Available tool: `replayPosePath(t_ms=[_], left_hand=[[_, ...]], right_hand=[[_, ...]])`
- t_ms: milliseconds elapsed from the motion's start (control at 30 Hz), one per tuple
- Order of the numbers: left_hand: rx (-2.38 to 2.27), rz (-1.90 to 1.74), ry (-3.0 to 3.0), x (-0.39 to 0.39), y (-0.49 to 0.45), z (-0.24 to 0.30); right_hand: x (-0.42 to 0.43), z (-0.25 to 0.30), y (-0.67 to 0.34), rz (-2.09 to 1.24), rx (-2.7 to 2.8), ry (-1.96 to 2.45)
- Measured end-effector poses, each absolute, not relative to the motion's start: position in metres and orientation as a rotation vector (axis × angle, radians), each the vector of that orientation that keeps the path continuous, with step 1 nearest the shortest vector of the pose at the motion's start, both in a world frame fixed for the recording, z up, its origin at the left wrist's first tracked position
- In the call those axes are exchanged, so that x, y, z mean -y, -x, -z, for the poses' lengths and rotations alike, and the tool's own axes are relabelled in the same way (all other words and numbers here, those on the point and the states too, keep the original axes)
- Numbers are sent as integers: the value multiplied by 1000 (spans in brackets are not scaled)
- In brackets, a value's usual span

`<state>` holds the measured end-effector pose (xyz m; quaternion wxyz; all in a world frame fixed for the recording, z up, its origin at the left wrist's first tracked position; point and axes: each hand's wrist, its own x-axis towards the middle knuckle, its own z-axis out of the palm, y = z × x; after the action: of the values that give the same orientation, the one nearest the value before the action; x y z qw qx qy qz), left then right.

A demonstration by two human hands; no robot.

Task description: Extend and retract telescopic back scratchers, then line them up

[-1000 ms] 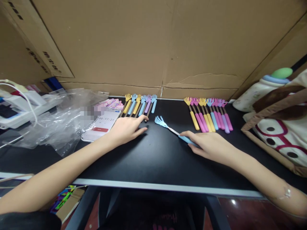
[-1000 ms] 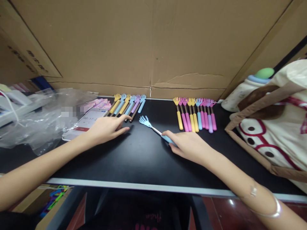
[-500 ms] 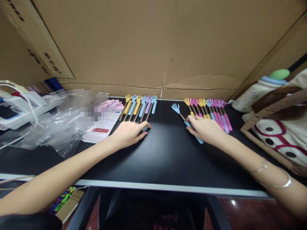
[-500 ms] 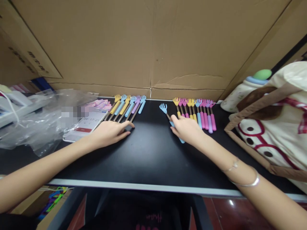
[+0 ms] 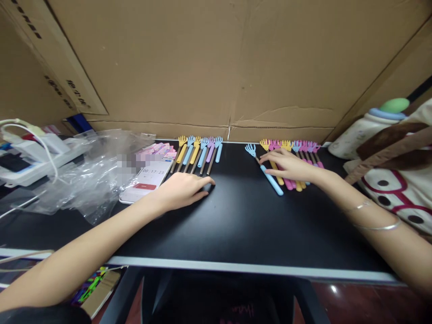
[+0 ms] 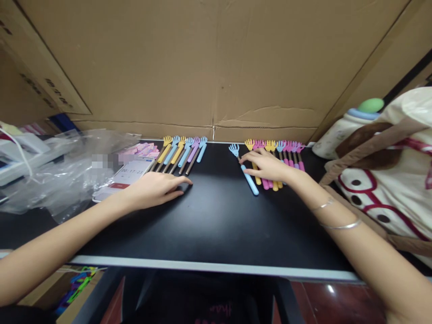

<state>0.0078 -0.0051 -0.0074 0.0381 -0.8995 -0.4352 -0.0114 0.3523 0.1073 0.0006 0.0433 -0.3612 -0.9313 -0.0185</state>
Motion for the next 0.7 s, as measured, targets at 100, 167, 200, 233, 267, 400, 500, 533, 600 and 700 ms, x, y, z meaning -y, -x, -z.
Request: replayPosePath(t_ms=[100, 167, 200, 233, 267, 400, 500, 533, 600, 700], left_hand=[[1314, 21, 2766, 5, -8, 6], [1306, 12, 2763, 5, -8, 5], [1302, 7, 2763, 5, -7, 5], [1297, 4, 2767, 5, -7, 5], [1294, 3, 2774, 5, -7, 4], [1296, 26, 2802, 4, -5, 4], [1293, 56, 2819, 3, -4, 6], [1288, 62, 2822, 3, -3, 6], [1278, 66, 2814, 2, -2, 7], [1264, 85, 2770, 1, -1, 7]], right_hand=[[-116, 1, -354, 44, 2823, 1196], [-122, 3, -354, 29, 2805, 1225], [-124, 4, -355, 14, 2793, 1237], [-126, 6, -355, -5, 2779, 1250], [-128, 7, -355, -23, 2764, 1265], [-130, 12, -355, 11, 2713, 1310], [-131, 15, -357, 97, 2685, 1316], [-131, 16, -358, 113, 2676, 1307], [-132, 18, -360, 122, 2664, 1283], [-132, 18, -363, 145, 2667, 1262]])
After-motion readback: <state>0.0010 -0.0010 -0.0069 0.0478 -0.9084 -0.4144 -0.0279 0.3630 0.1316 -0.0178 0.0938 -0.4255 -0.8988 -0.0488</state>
